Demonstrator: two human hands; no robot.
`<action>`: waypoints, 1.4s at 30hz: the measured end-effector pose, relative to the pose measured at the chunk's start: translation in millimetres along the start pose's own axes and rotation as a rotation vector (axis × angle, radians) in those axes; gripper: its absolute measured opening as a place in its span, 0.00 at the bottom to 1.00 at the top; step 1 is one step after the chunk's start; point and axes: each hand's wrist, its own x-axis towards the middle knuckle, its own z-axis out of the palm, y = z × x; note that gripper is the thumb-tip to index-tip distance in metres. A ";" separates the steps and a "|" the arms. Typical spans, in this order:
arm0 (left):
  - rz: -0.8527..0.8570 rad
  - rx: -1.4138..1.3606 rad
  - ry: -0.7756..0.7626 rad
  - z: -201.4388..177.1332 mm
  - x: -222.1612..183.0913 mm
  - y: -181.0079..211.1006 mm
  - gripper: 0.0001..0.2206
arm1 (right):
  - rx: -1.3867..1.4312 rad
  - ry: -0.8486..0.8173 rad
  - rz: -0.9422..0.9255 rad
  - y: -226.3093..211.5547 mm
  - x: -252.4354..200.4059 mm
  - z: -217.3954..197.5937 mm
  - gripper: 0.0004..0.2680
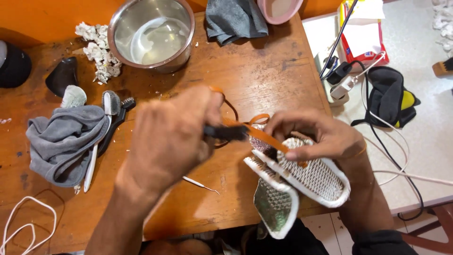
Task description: Cleaning the exterior of a woven bag using a spray cleaner and a small brush on a workbench.
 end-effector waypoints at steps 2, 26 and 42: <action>-0.019 -0.018 -0.027 -5.5 3.0 13.9 0.09 | -0.114 0.006 0.006 -4.3 0.3 3.0 0.10; 0.089 -0.109 -0.042 3.5 7.3 -26.2 0.16 | -0.134 0.727 -0.180 -51.9 -42.6 85.8 0.12; 0.050 0.205 0.005 -25.4 3.7 7.8 0.12 | -0.072 0.355 -0.065 -63.6 -29.2 28.5 0.29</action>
